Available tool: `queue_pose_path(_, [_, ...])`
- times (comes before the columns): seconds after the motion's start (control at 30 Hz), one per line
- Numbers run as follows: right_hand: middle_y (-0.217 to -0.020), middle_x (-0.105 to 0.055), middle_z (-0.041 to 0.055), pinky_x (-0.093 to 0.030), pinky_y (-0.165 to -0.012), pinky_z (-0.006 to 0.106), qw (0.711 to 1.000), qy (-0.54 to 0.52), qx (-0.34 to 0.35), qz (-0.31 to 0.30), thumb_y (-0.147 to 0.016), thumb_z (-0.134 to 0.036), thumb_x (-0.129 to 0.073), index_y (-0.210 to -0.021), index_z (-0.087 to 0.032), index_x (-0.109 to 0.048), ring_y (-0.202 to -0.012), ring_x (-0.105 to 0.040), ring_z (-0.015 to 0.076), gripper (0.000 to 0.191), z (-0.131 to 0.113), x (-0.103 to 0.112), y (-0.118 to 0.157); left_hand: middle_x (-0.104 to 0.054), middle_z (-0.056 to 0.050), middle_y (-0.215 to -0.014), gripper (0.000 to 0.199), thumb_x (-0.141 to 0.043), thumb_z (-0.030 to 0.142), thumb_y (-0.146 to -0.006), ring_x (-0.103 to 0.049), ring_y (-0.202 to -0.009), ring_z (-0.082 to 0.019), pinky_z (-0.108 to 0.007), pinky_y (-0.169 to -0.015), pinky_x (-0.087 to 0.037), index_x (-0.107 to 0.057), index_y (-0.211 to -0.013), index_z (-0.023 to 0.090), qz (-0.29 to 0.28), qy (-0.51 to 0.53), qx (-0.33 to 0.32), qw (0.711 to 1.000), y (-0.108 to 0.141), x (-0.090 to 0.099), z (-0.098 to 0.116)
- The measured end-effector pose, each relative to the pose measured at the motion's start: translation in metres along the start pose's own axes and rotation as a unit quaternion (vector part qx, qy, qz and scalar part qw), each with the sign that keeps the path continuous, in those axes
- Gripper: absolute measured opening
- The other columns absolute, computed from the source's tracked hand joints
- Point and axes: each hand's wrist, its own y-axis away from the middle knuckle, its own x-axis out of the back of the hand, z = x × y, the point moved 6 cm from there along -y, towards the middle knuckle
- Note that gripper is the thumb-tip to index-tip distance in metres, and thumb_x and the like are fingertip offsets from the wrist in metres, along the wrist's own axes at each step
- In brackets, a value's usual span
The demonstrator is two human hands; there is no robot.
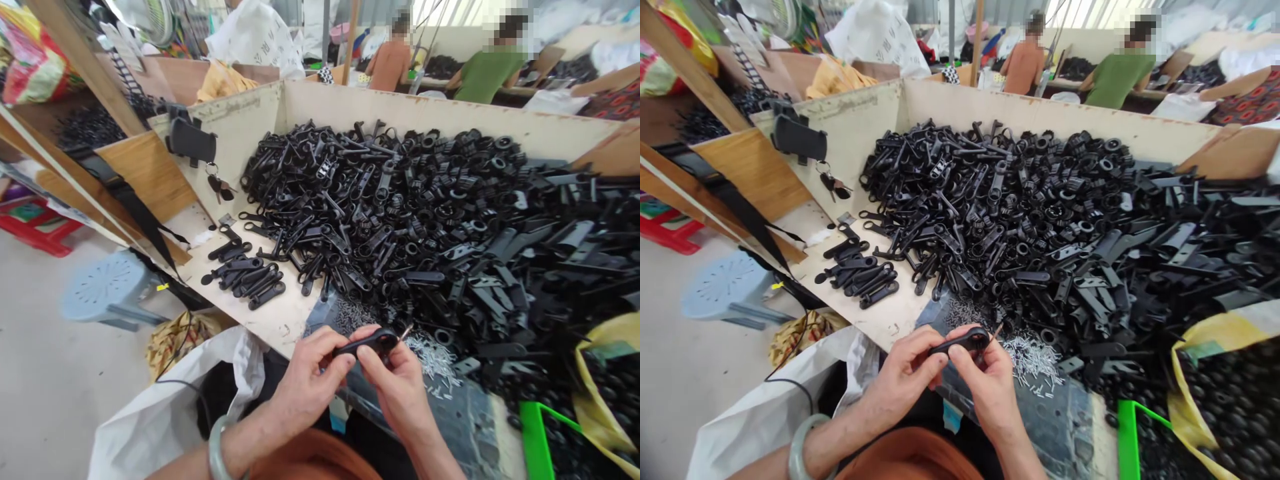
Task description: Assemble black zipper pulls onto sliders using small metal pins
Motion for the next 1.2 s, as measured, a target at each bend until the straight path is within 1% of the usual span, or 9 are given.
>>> queue_pose_path(0.17, [-0.08,-0.072,0.0035,-0.04,-0.049,0.022,1.0,0.003,-0.024,0.013,-0.076,-0.047,-0.084,-0.091,-0.019,-0.077,-0.054,-0.048,0.0096,0.032,0.008,0.0,0.001,-0.055,-0.002,-0.079,0.023,-0.057,0.034,-0.097,-0.055,-0.067,-0.013,-0.023,-0.056,-0.043,-0.069,-0.088,0.017,0.012,-0.028,-0.002,1.0,0.004,-0.004,-0.008])
queue_pose_path(0.33, [-0.086,-0.073,0.0049,-0.047,-0.057,0.025,1.0,-0.001,-0.006,0.009,-0.077,-0.046,-0.084,-0.092,-0.02,-0.077,-0.067,-0.058,0.0143,0.031,0.005,-0.004,-0.009,-0.054,0.0,-0.086,0.025,-0.057,0.039,-0.098,-0.057,-0.059,-0.009,-0.022,-0.055,-0.048,-0.067,-0.09,0.018,0.038,0.059,0.034,0.997,0.002,-0.006,-0.017])
queue_pose_path(0.47, [-0.086,-0.072,0.0049,-0.049,-0.059,0.025,0.997,-0.033,-0.052,-0.036,-0.074,-0.047,-0.086,-0.103,-0.02,-0.077,-0.067,-0.058,0.014,0.041,0.009,-0.014,-0.008,-0.06,-0.004,-0.099,0.022,-0.06,0.038,-0.095,-0.063,-0.076,-0.014,-0.024,-0.063,-0.054,-0.07,-0.097,0.018,0.021,0.099,0.046,0.994,-0.002,-0.001,-0.012])
queue_pose_path(0.6, [-0.072,-0.067,0.0006,-0.034,-0.044,0.02,0.994,-0.041,-0.078,-0.058,-0.076,-0.047,-0.084,-0.104,-0.02,-0.078,-0.048,-0.04,0.007,0.04,0.017,-0.022,0.004,-0.066,-0.008,-0.103,0.016,-0.061,0.03,-0.095,-0.061,-0.088,-0.018,-0.025,-0.068,-0.051,-0.071,-0.096,0.018,-0.012,0.003,0.016,1.0,0.002,0.018,0.004])
queue_pose_path(0.7, [-0.072,-0.069,0.0025,-0.044,-0.05,0.024,0.994,-0.025,-0.076,-0.071,-0.077,-0.048,-0.084,-0.099,-0.02,-0.079,-0.056,-0.053,0.0129,0.036,0.02,-0.031,0.007,-0.067,-0.006,-0.091,0.017,-0.059,0.026,-0.096,-0.061,-0.086,-0.017,-0.028,-0.077,-0.049,-0.07,-0.086,0.018,-0.031,-0.068,-0.027,0.997,0.011,0.028,0.015])
queue_pose_path(0.87, [-0.066,-0.066,0.0028,-0.05,-0.057,0.028,0.993,-0.024,-0.064,-0.099,-0.079,-0.05,-0.081,-0.088,-0.016,-0.078,-0.058,-0.056,0.0151,0.035,0.017,-0.062,-0.012,-0.061,-0.003,-0.083,0.022,-0.05,0.031,-0.101,-0.061,-0.075,-0.015,-0.028,-0.072,-0.05,-0.067,-0.095,0.018,0.093,-0.065,-0.028,0.993,0.015,0.039,-0.003])
queue_pose_path(0.97, [-0.066,-0.062,0.0002,-0.048,-0.056,0.027,0.989,-0.018,-0.067,-0.133,-0.082,-0.05,-0.078,-0.094,-0.016,-0.077,-0.056,-0.053,0.0126,0.036,0.017,-0.079,-0.026,-0.061,-0.003,-0.09,0.023,-0.053,0.038,-0.1,-0.063,-0.072,-0.014,-0.028,-0.069,-0.053,-0.066,-0.097,0.018,0.113,0.021,0.015,0.993,0.01,0.044,-0.023])
queue_pose_path(1.1, [-0.092,-0.065,0.0034,-0.049,-0.061,0.026,0.979,0.136,0.039,-0.146,-0.087,-0.048,-0.071,-0.12,-0.02,-0.073,-0.062,-0.052,0.0115,0.043,-0.004,-0.083,-0.05,-0.065,-0.002,-0.086,0.023,-0.057,0.04,-0.095,-0.062,-0.075,-0.016,-0.028,-0.07,-0.052,-0.068,-0.095,0.019,0.207,-0.05,0.038,0.976,0.004,0.1,-0.03])
queue_pose_path(1.2, [-0.096,-0.068,0.0051,-0.05,-0.067,0.027,0.894,0.397,0.159,-0.134,-0.099,-0.04,-0.055,-0.126,-0.02,-0.07,-0.069,-0.058,0.0143,0.036,-0.027,-0.092,-0.075,-0.07,-0.006,-0.097,0.023,-0.058,0.039,-0.093,-0.063,-0.091,-0.022,-0.034,-0.084,-0.05,-0.07,-0.095,0.019,0.346,-0.265,0.003,0.9,-0.002,0.167,-0.018])
